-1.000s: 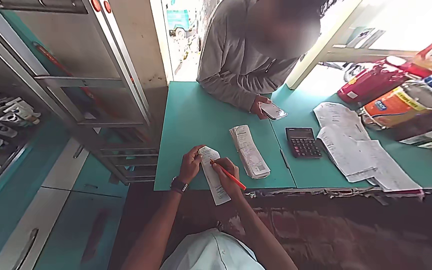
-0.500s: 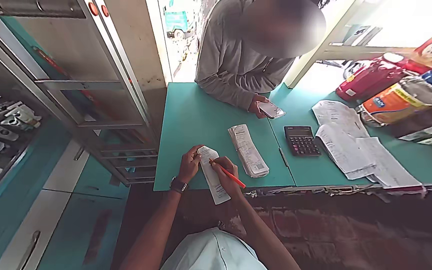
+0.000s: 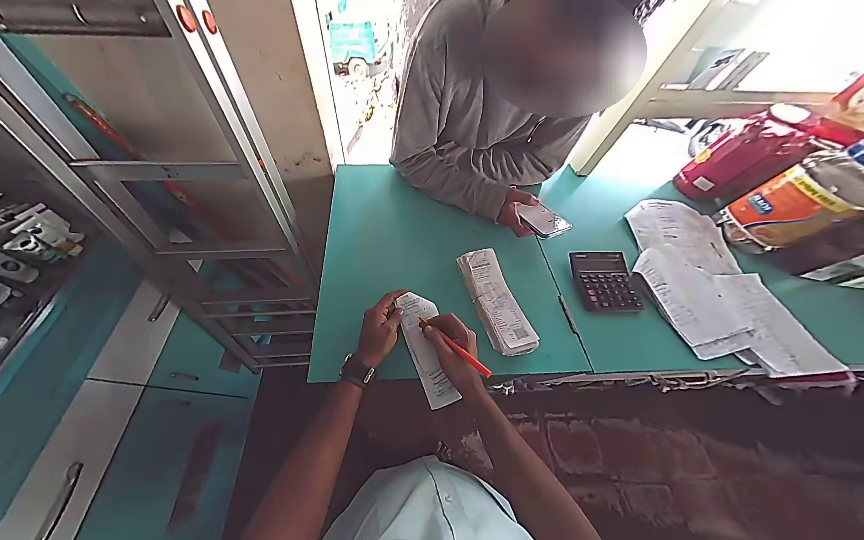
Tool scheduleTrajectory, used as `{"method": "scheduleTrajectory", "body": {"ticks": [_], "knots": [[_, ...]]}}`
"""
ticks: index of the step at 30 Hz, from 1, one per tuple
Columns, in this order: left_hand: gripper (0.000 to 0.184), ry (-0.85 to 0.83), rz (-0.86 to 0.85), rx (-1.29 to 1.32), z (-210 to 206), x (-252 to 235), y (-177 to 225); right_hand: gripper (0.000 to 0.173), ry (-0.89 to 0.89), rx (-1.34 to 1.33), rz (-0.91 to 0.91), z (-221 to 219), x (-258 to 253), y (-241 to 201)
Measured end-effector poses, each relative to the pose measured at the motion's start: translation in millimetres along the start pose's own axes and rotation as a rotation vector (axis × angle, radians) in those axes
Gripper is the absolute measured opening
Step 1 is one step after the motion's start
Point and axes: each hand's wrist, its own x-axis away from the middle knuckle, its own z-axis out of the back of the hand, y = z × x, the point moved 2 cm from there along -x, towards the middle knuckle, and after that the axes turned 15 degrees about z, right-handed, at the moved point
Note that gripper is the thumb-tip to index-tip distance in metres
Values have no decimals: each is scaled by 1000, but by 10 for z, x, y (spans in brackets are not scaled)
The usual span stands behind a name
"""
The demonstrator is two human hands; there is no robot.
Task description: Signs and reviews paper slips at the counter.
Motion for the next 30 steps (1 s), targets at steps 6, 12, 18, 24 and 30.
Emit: {"method": "scheduleTrajectory", "body": {"ticks": [6,12,18,24,30], "knots": [[38,3,12,-9,0,3,11,13,3,2,-10,6,2,1],[38,-2,12,7,-1,13,13,13,6,-4,-27,3,9,5],[39,5,13,19,-8,-1,-5,13,5,-15,-24,4,1,-4],[39,-3,-7,25,-8,-3,6,12,0,0,-9,6,-8,-5],[38,-3,-2,24,-1,4,5,14,19,-49,0,5,6,9]]}}
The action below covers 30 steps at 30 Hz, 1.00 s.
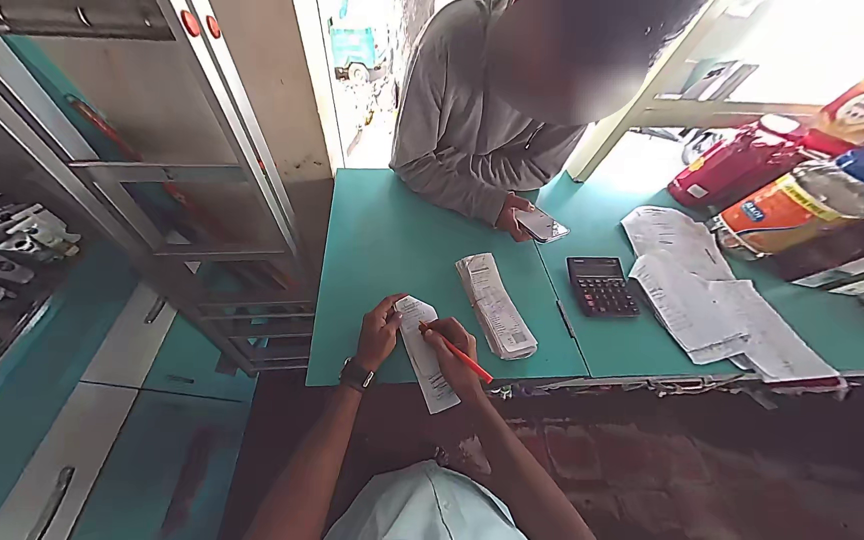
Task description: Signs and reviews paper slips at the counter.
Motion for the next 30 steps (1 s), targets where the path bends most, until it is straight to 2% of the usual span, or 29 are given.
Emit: {"method": "scheduleTrajectory", "body": {"ticks": [30], "knots": [[36,56,-16,-71,5,-8,-16,15,-11,15,39,2,-9,-19]]}}
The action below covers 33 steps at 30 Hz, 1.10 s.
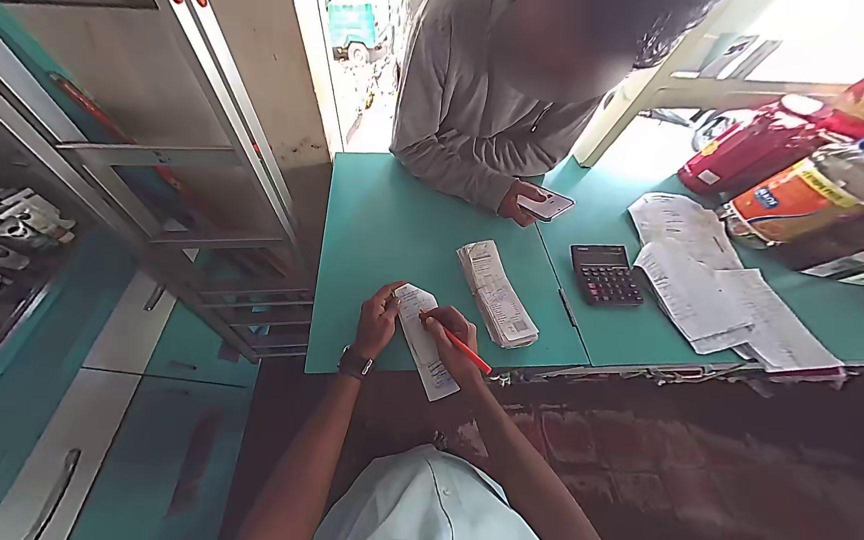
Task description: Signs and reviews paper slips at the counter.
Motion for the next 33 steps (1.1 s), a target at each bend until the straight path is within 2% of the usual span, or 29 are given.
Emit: {"method": "scheduleTrajectory", "body": {"ticks": [9,12,23,33], "knots": [[37,3,23,-33,6,4,35,13,-1,86,-64,10,4,-50],[37,0,17,-19,7,3,38,9,12,73,-38,3,20,-9],[37,-15,25,-10,5,-3,53,9,16,47,-37,9,7,-6],[36,-18,14,4,7,3,34,9,216,-40,-141,6,-3,-2]]}}
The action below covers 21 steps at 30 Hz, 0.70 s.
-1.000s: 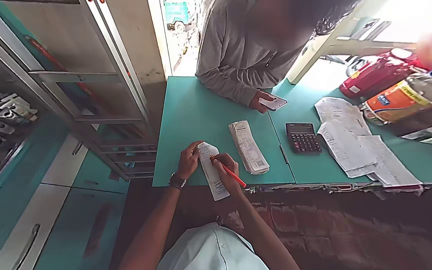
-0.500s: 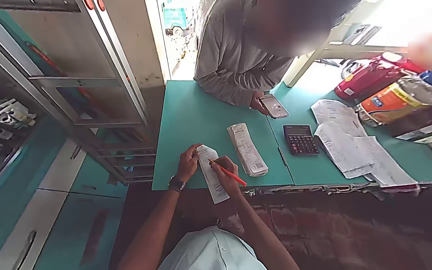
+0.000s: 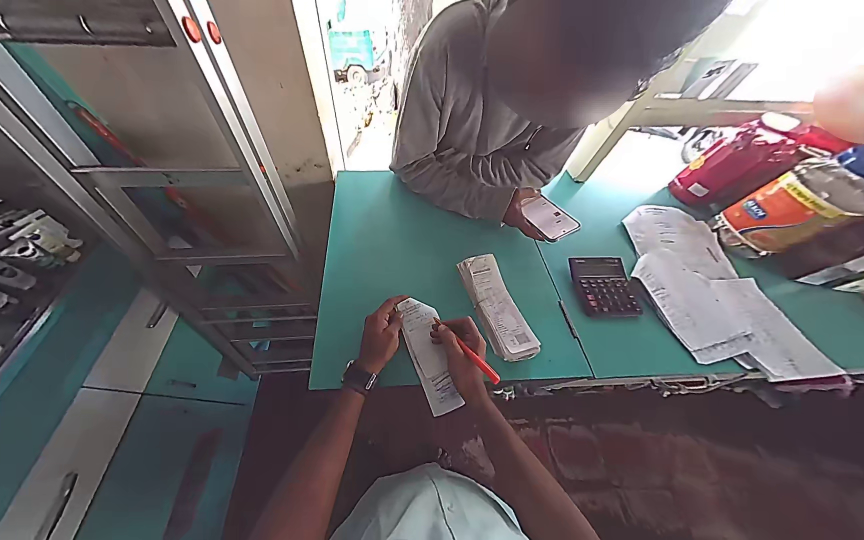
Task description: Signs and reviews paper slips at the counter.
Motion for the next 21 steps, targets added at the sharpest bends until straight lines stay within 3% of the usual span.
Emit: {"method": "scheduleTrajectory", "body": {"ticks": [10,15,19,21], "knots": [[37,9,14,-20,-4,12,32,6,-83,-6,53,9,16,0],[37,14,5,-15,-6,7,13,27,-58,-231,188,99,0,33],[37,11,0,37,-12,1,1,23,73,-441,149,250,-162,-546],[37,3,-8,65,-22,-5,-11,21,-19,-476,157,369,-271,-1097]]}}
